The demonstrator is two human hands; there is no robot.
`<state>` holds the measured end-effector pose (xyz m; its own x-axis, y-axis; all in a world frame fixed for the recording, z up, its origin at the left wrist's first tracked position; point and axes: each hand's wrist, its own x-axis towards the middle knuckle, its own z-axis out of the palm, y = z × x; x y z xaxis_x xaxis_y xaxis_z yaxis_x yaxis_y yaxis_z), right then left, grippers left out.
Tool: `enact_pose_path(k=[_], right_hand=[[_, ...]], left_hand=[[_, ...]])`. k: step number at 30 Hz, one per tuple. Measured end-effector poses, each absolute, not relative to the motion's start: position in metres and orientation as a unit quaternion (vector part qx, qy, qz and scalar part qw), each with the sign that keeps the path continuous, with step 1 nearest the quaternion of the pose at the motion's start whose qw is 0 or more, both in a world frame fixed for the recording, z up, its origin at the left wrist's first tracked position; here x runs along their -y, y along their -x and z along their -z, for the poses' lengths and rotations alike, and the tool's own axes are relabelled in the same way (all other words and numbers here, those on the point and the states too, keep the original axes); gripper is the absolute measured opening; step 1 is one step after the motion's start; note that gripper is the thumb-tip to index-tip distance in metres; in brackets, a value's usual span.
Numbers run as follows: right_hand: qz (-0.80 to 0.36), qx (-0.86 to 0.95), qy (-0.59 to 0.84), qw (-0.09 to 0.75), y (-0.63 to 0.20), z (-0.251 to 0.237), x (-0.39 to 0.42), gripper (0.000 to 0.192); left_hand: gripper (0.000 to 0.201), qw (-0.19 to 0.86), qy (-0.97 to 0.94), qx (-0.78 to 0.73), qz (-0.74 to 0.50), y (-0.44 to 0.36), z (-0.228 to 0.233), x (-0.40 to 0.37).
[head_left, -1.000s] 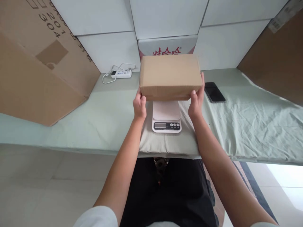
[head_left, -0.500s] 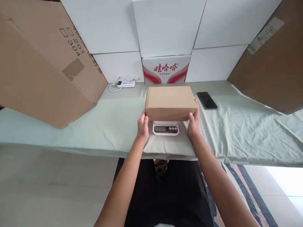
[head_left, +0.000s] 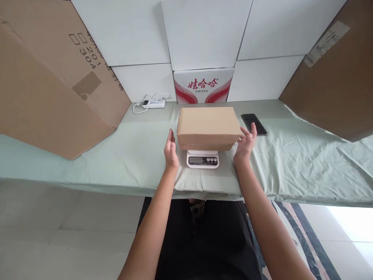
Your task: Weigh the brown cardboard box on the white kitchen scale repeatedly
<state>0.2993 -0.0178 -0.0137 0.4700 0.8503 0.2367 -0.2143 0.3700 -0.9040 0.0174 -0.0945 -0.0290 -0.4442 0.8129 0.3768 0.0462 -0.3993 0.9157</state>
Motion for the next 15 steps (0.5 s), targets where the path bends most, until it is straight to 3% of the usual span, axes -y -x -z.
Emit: enact_pose_path(k=[15], right_hand=[[-0.376, 0.416, 0.405, 0.723, -0.2921, 0.0237, 0.0097, 0.077]], left_hand=[[0.092, 0.290, -0.485, -0.462, -0.683, -0.0216, 0.0254, 0.0890]])
